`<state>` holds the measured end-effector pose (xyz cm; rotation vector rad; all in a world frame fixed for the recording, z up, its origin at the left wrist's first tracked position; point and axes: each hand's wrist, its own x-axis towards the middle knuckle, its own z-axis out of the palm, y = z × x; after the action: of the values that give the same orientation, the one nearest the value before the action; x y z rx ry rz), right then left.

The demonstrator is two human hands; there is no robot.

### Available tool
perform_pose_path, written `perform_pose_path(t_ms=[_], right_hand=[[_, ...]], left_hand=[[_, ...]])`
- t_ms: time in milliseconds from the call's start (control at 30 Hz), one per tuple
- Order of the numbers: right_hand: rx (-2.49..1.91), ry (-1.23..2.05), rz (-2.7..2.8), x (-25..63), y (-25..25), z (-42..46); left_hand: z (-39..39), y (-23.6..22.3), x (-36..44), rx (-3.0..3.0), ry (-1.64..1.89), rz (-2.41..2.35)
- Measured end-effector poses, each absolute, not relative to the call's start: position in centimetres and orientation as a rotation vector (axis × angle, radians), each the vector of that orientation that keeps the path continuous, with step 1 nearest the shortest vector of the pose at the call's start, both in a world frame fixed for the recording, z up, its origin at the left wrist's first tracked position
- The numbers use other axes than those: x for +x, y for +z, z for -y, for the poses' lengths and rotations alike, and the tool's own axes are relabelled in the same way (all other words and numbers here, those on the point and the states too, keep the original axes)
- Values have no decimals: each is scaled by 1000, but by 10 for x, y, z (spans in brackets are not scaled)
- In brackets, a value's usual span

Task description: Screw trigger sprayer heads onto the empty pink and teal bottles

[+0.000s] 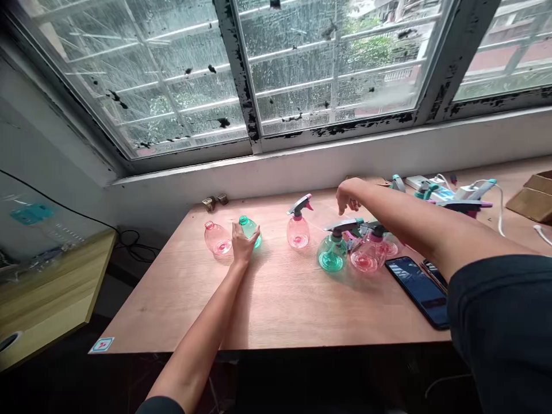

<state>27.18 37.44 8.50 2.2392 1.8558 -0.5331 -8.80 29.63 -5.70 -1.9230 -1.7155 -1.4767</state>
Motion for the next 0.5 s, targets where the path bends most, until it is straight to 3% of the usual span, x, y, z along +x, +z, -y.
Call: perform_pose_path(t_ms=[167,333,500], right_hand=[[2048,-615,-1610,270,51,-395],[1996,-584,-1704,270,21,-399],[2098,-419,-2049,271,39,-413]], left_hand=[[-297,-62,-88,-1893,-1497,1701],[-298,-66,-88,-1892,-1497,1709],[-297,-67,-89,-1898,-1476,1731]])
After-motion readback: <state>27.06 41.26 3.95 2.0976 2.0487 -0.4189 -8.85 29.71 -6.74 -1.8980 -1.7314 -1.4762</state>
